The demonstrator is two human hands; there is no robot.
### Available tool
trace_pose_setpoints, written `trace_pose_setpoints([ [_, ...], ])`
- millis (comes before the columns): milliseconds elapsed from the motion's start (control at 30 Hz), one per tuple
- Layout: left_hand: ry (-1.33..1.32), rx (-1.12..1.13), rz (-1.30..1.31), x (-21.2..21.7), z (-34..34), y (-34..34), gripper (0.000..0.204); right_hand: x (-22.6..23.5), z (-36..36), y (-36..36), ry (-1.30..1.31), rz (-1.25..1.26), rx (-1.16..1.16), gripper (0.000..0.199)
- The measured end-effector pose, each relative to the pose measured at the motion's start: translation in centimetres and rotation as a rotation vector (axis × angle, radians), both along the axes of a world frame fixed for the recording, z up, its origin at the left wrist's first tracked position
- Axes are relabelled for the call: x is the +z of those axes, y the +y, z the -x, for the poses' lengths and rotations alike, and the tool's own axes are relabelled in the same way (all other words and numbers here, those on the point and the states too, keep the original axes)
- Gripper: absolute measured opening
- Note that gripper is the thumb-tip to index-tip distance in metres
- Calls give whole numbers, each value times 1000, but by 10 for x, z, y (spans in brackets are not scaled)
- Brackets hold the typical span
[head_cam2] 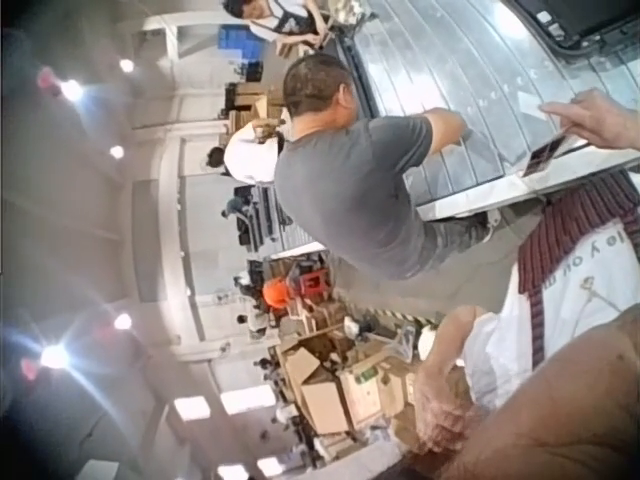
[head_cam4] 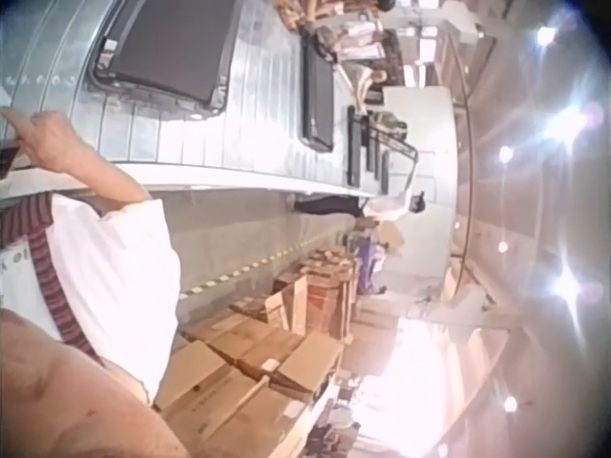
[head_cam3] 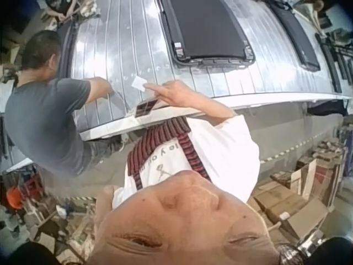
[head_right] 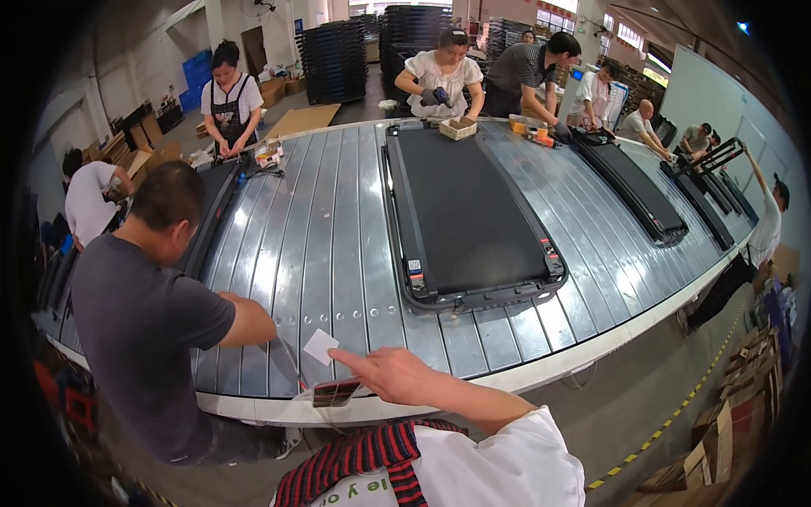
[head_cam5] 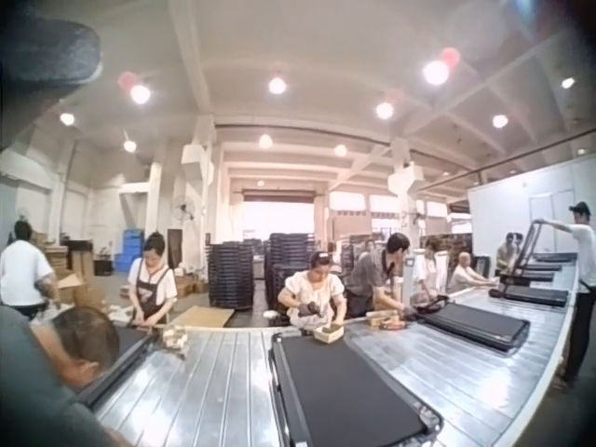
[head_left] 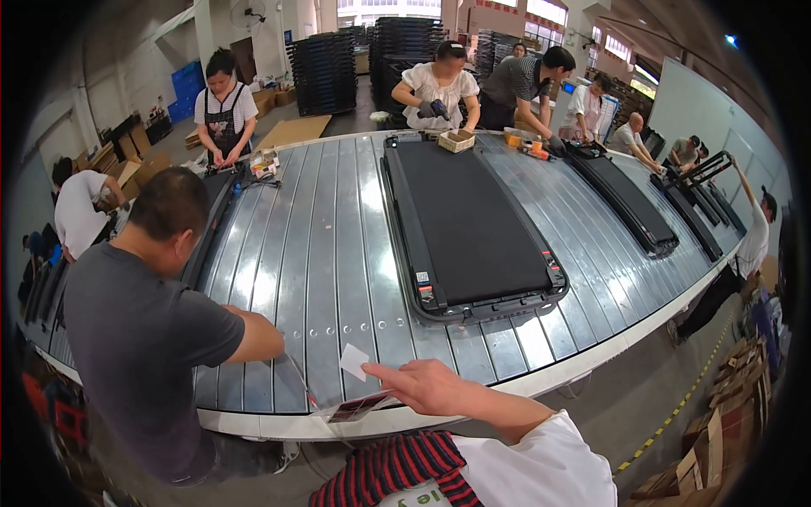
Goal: Applying warning labels and QR code stickers to treadmills on an assembly line.
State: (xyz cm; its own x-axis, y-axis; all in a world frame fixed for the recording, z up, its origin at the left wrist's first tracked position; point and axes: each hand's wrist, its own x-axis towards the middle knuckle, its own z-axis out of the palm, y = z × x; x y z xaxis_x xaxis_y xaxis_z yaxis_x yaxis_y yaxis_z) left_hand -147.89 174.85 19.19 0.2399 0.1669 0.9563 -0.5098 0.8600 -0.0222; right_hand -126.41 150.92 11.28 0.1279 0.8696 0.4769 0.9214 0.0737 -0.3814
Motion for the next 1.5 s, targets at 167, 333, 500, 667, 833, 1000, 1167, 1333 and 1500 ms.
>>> trace_pose_setpoints([
  [167,13,-102,26,-12,-14,13,18,1,4,-1,-7,-24,-42,56],
  [333,36,-167,63,-27,-14,28,19,4,13,8,-3,21,-88,54],
  [500,65,24,119,-43,66,47,20,-1,24,42,-39,64,-42,56],
  [667,259,1154,99,-34,172,-7,15,28,47,36,-80,-90,0,60],
  [833,1073,1527,-1055,-71,117,15,68,37,83,87,-159,-93,336,65],
  [1000,1019,1373,-1169,-146,68,-16,58,39,92,86,-131,-104,378,62],
  [1167,1157,1306,-1063,-183,54,-22,33,30,90,85,-120,-37,335,62],
  [1333,1219,1354,-1090,-185,51,-30,40,4,76,71,-68,36,284,62],
  [1500,1340,1325,-1107,-181,30,-48,33,-13,55,62,-10,25,304,62],
])
